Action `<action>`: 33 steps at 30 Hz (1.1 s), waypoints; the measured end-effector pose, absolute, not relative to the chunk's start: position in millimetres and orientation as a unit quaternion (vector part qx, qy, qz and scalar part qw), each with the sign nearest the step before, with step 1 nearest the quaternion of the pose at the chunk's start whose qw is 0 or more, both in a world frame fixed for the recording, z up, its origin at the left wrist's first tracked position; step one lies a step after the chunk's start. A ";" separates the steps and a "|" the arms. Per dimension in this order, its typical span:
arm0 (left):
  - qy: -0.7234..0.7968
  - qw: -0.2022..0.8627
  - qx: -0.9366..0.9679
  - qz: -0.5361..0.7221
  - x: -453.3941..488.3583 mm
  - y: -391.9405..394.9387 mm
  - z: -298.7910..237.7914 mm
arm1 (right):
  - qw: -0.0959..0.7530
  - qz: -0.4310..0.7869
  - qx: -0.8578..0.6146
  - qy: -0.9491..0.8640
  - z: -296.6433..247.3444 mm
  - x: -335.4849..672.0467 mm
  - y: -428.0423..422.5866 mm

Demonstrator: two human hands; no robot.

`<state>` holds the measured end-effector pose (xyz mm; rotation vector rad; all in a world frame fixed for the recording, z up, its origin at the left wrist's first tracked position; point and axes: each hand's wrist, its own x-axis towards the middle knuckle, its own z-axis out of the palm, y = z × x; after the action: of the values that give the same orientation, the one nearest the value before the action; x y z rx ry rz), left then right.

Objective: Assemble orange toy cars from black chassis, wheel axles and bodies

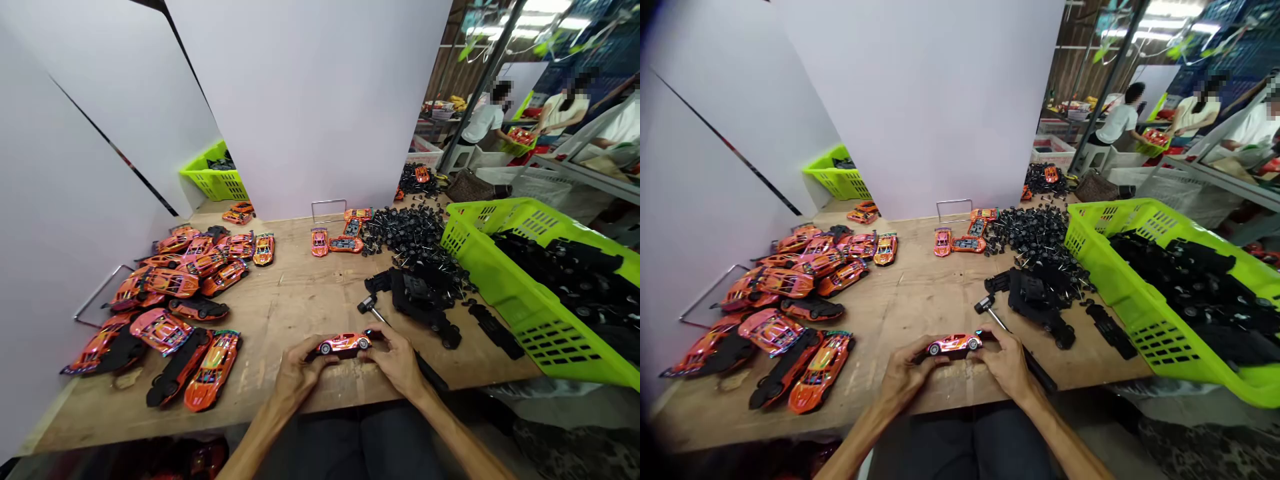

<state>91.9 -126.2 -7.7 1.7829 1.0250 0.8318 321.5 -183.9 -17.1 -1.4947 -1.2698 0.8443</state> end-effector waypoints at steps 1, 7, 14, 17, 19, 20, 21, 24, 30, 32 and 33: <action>0.418 0.439 0.718 0.341 92.6 -126.6 -7.5 | 0.483 0.339 -0.614 -0.524 -16.2 320.8 -183.6; 0.436 0.462 0.693 0.341 93.0 -127.2 -10.3 | 0.496 0.293 -0.600 -0.555 -13.5 316.2 -183.0; 0.432 0.577 0.586 0.370 93.4 -125.2 -1.7 | 0.498 0.227 -0.558 -0.623 18.1 319.4 -187.1; 0.420 0.520 0.656 0.351 94.4 -125.8 9.7 | 0.477 0.198 -0.547 -0.659 38.8 323.2 -192.3; 0.404 0.447 0.725 0.333 95.6 -127.2 14.5 | 0.468 0.168 -0.529 -0.688 49.9 324.5 -196.0; 0.400 0.414 0.749 0.328 96.6 -127.9 15.0 | 0.466 0.152 -0.518 -0.701 54.2 324.7 -197.3; 0.400 0.389 0.763 0.327 98.0 -128.5 14.1 | 0.466 0.136 -0.508 -0.711 57.4 324.7 -198.1; 0.415 0.369 0.755 0.349 104.3 -128.4 5.4 | 0.464 0.108 -0.493 -0.728 61.7 325.0 -196.9; 0.432 0.557 0.534 0.467 122.6 -129.2 7.4 | 0.479 0.074 -0.504 -0.715 53.3 326.7 -188.8; 0.385 0.680 0.396 0.482 131.1 -135.4 19.4 | 0.510 0.026 -0.519 -0.686 43.8 324.0 -188.5; 0.348 0.739 0.340 0.467 135.9 -138.8 25.8 | 0.519 0.001 -0.524 -0.676 37.5 321.7 -189.6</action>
<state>135.9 -138.8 25.8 0.7461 0.7626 1.0244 321.7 -189.6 37.5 -1.2563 -1.6209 0.0033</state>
